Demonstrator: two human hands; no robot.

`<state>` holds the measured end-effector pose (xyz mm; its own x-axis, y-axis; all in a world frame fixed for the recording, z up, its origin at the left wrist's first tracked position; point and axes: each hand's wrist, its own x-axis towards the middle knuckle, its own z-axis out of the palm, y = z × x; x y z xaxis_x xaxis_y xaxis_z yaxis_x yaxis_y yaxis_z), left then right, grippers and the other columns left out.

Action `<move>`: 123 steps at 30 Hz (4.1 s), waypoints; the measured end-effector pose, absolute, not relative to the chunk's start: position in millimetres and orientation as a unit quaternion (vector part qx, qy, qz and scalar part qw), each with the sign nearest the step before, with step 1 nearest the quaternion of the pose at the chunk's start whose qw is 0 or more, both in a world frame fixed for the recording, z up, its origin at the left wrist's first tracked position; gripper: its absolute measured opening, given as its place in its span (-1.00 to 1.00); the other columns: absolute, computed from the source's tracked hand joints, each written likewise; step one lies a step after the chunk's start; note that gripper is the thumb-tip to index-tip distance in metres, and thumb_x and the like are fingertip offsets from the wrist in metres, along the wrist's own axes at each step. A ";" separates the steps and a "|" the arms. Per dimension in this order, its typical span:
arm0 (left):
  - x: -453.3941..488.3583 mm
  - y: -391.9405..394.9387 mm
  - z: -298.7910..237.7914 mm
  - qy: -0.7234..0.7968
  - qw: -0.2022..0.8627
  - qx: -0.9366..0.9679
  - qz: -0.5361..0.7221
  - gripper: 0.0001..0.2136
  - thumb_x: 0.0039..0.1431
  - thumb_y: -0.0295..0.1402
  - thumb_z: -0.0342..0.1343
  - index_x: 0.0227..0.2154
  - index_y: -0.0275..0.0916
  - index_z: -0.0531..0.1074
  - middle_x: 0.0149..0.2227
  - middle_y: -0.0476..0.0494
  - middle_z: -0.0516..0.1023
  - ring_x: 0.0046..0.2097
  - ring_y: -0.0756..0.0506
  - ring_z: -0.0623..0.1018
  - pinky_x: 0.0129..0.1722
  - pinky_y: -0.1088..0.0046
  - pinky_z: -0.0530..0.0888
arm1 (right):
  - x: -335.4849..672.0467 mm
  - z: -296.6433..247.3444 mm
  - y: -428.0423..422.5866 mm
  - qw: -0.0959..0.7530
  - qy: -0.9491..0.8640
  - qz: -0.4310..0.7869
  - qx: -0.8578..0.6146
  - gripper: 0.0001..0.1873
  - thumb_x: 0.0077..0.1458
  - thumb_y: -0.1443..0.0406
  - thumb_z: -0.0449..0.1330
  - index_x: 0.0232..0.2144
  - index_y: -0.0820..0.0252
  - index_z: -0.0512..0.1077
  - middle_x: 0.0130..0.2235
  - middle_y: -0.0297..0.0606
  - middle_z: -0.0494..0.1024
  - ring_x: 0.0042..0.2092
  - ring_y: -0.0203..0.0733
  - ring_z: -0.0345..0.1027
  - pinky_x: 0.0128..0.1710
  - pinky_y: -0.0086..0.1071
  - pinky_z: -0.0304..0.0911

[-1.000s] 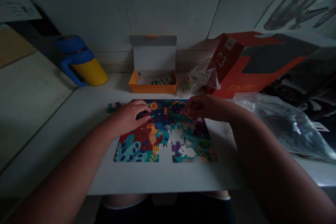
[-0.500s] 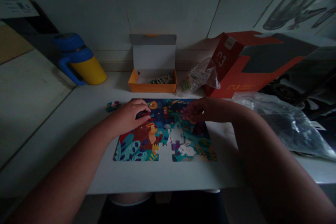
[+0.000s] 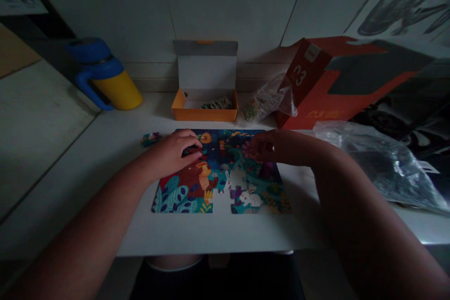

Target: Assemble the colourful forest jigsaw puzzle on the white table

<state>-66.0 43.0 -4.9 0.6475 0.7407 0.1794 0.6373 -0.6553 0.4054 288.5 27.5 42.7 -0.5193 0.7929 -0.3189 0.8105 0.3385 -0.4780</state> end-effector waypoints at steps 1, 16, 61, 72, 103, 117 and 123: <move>-66.2 43.2 -5.0 0.384 0.154 0.895 0.168 -0.81 0.39 -0.22 0.17 -0.09 -0.18 0.59 -0.02 -0.17 0.54 0.02 -0.17 0.56 0.11 0.21 0.49 | 287.6 43.5 26.9 0.016 0.820 -0.295 0.490 -0.74 0.19 0.13 0.30 -0.12 0.08 0.61 -0.26 -0.27 0.69 -0.30 -0.16 0.50 -0.30 -0.36 0.25; -64.5 42.3 -2.5 0.384 0.152 0.897 0.160 -0.79 0.39 -0.21 0.16 -0.08 -0.20 0.59 -0.02 -0.20 0.54 0.03 -0.19 0.56 0.12 0.19 0.49 | 280.8 33.1 25.4 0.009 0.849 -0.247 0.467 -0.83 0.19 0.18 0.35 -0.17 0.02 0.66 -0.23 -0.28 0.69 -0.28 -0.17 0.51 -0.29 -0.37 0.28; -113.3 49.7 24.8 0.652 0.048 0.745 0.130 -0.76 0.34 -0.27 0.03 -0.17 -0.19 0.59 -0.21 -0.13 0.68 -0.20 -0.20 0.60 -0.17 0.34 0.44 | 264.6 21.5 26.5 0.051 0.841 -0.166 0.512 -0.67 0.35 0.07 0.15 -0.35 0.12 0.55 -0.43 -0.25 0.57 -0.47 -0.23 0.33 -0.45 -0.32 0.04; -192.8 65.4 15.4 0.700 0.088 0.698 0.118 -0.38 -0.04 0.12 0.41 -0.07 -0.28 0.56 -0.08 -0.25 0.65 -0.23 -0.19 0.57 -0.26 0.38 0.45 | 271.9 8.4 33.2 0.015 0.840 -0.120 0.529 -0.55 0.37 -0.04 0.07 -0.39 0.12 0.48 -0.48 -0.25 0.52 -0.51 -0.23 0.28 -0.47 -0.31 -0.03; -49.0 24.8 7.6 0.441 0.322 0.790 0.278 -0.77 0.31 -0.14 0.23 -0.12 -0.15 0.53 -0.20 -0.11 0.66 -0.21 -0.14 0.62 -0.19 0.27 0.56 | 238.7 32.2 11.4 -0.246 0.812 -0.283 0.447 -0.55 0.32 0.02 0.26 0.12 0.13 0.50 -0.14 -0.20 0.67 -0.22 -0.18 0.51 -0.23 -0.35 0.33; -29.9 21.8 -13.0 0.394 0.454 0.747 0.281 -0.78 0.30 -0.16 0.26 -0.16 -0.20 0.54 -0.28 -0.09 0.60 -0.24 -0.11 0.58 -0.26 0.32 0.52 | 224.0 11.1 11.3 -0.254 0.699 -0.527 0.413 -0.68 0.29 0.00 0.26 -0.18 0.11 0.49 -0.29 -0.29 0.59 -0.31 -0.19 0.46 -0.29 -0.33 0.37; -30.4 25.0 -7.3 0.399 0.482 0.717 0.306 -0.81 0.25 -0.23 0.30 -0.20 -0.23 0.54 -0.27 -0.06 0.59 -0.26 -0.04 0.56 -0.21 0.38 0.52 | 232.3 9.8 15.8 -0.268 0.712 -0.493 0.422 -0.63 0.28 -0.01 0.30 -0.02 0.05 0.45 -0.27 -0.30 0.66 -0.30 -0.18 0.51 -0.30 -0.34 0.38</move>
